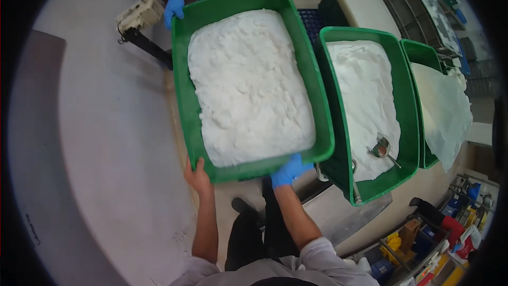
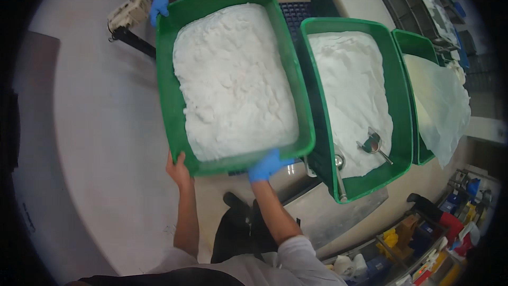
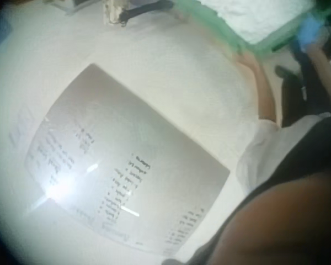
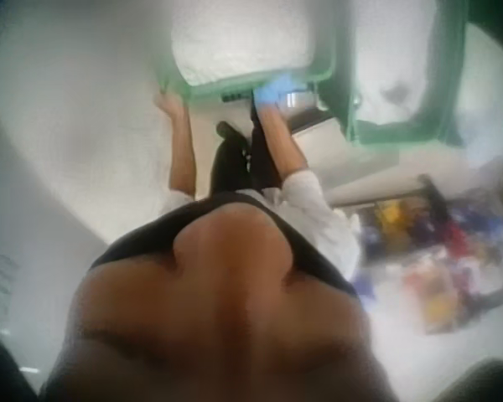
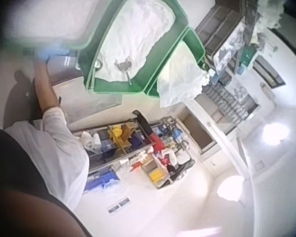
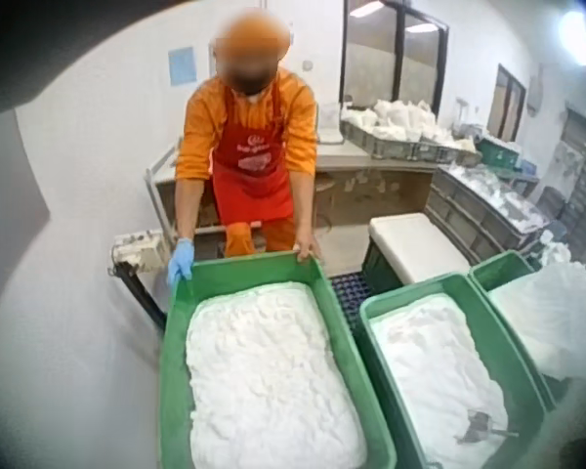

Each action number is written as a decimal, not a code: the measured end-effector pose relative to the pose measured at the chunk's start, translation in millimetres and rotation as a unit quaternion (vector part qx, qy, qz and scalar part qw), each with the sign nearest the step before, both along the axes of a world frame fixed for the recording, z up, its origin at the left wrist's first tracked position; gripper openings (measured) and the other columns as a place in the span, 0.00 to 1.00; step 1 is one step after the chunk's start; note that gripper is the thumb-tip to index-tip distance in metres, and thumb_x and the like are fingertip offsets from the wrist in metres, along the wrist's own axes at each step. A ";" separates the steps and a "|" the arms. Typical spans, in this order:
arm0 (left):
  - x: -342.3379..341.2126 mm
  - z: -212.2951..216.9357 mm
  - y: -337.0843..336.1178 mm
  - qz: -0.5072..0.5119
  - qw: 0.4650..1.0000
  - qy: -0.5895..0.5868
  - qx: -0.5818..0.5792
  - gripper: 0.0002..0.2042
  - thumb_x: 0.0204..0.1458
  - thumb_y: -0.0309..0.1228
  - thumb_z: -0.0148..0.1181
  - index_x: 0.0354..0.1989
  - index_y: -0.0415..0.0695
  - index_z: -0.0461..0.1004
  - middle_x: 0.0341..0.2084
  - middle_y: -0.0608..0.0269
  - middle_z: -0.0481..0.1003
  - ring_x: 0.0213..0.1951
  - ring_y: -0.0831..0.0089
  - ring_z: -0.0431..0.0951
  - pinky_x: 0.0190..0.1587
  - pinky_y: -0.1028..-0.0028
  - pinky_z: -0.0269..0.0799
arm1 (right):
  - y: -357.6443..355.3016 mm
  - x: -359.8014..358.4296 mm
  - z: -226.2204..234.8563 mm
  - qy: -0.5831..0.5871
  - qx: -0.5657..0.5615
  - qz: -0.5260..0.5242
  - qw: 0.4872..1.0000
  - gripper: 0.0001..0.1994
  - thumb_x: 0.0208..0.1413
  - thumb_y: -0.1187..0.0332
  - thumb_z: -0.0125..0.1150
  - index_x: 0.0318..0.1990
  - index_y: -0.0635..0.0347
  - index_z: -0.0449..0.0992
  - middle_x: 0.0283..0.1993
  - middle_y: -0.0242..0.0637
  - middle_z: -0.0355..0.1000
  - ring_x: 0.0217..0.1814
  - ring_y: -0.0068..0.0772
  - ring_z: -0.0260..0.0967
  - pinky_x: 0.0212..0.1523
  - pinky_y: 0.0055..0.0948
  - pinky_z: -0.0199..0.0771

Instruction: The person scoops white powder from a large bag into small plastic bags placed on a digital scale, adjusting the amount to reach a target weight. After filling several bags, the person places them on a metal trolley and moves the trolley to a storage area.

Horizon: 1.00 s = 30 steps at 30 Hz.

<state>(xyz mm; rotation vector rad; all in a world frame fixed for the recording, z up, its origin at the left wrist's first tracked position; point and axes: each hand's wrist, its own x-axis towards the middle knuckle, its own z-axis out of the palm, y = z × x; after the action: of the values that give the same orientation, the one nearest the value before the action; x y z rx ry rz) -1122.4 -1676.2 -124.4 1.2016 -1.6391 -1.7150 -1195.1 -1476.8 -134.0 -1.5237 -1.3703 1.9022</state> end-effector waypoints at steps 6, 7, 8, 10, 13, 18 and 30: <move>-130.7 -2.0 -62.4 -0.111 0.991 -0.026 -0.066 0.20 0.45 0.18 0.50 0.49 0.36 0.74 0.38 0.60 0.75 0.38 0.74 0.73 0.43 0.75 0.68 | -46.6 -137.6 -12.6 0.052 0.104 -0.055 0.992 0.24 0.46 0.77 0.56 0.52 0.74 0.62 0.51 0.50 0.64 0.48 0.41 0.64 0.53 0.39 0.67; -143.7 -6.8 -79.8 -0.124 0.988 -0.022 -0.086 0.21 0.44 0.18 0.50 0.50 0.37 0.74 0.38 0.60 0.75 0.39 0.73 0.74 0.44 0.74 0.68 | -56.9 -154.1 7.6 0.031 0.126 -0.016 0.991 0.23 0.43 0.79 0.57 0.51 0.75 0.62 0.51 0.53 0.64 0.49 0.43 0.64 0.53 0.40 0.66; -163.0 -7.9 -90.0 -0.152 0.983 -0.013 -0.107 0.21 0.44 0.18 0.50 0.50 0.38 0.73 0.39 0.59 0.76 0.40 0.72 0.74 0.44 0.74 0.68 | -59.2 -174.3 10.5 0.066 0.105 -0.007 0.992 0.24 0.42 0.80 0.56 0.51 0.75 0.60 0.52 0.55 0.62 0.51 0.45 0.64 0.55 0.41 0.65; -213.4 3.4 -93.4 -0.176 0.969 -0.019 -0.172 0.23 0.43 0.19 0.49 0.52 0.39 0.72 0.40 0.57 0.76 0.42 0.67 0.75 0.47 0.72 0.68 | -58.2 -222.9 5.2 -0.003 0.110 0.040 0.993 0.27 0.41 0.79 0.56 0.52 0.74 0.55 0.55 0.61 0.55 0.54 0.54 0.62 0.58 0.47 0.65; -254.8 -3.9 -111.6 -0.183 0.954 -0.065 -0.228 0.24 0.43 0.19 0.48 0.54 0.40 0.70 0.42 0.52 0.76 0.46 0.59 0.76 0.51 0.69 0.67 | -65.7 -270.1 17.5 -0.069 0.068 0.118 0.988 0.30 0.41 0.78 0.57 0.53 0.74 0.52 0.56 0.62 0.53 0.57 0.59 0.60 0.58 0.51 0.65; -305.0 -12.7 -156.8 -0.220 0.937 -0.066 -0.263 0.29 0.44 0.21 0.47 0.60 0.41 0.62 0.46 0.47 0.75 0.51 0.54 0.74 0.55 0.66 0.65 | -96.3 -325.4 12.5 -0.098 0.077 0.156 0.980 0.33 0.42 0.74 0.58 0.54 0.74 0.49 0.58 0.62 0.50 0.57 0.59 0.59 0.57 0.49 0.65; -357.2 -23.4 -173.8 -0.232 0.972 0.019 -0.042 0.37 0.39 0.14 0.50 0.66 0.40 0.57 0.58 0.52 0.66 0.58 0.60 0.67 0.61 0.71 0.59 | 45.5 -270.1 98.8 -0.066 0.680 0.150 0.714 0.25 0.55 0.49 0.57 0.44 0.66 0.74 0.41 0.53 0.74 0.44 0.52 0.71 0.47 0.44 0.69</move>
<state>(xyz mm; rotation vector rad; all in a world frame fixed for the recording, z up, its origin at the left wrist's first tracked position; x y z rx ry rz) -1479.7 -1850.0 -147.8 0.7756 -2.0647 -1.8951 -1465.1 -1431.2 -35.2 -0.6151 -2.3058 0.3639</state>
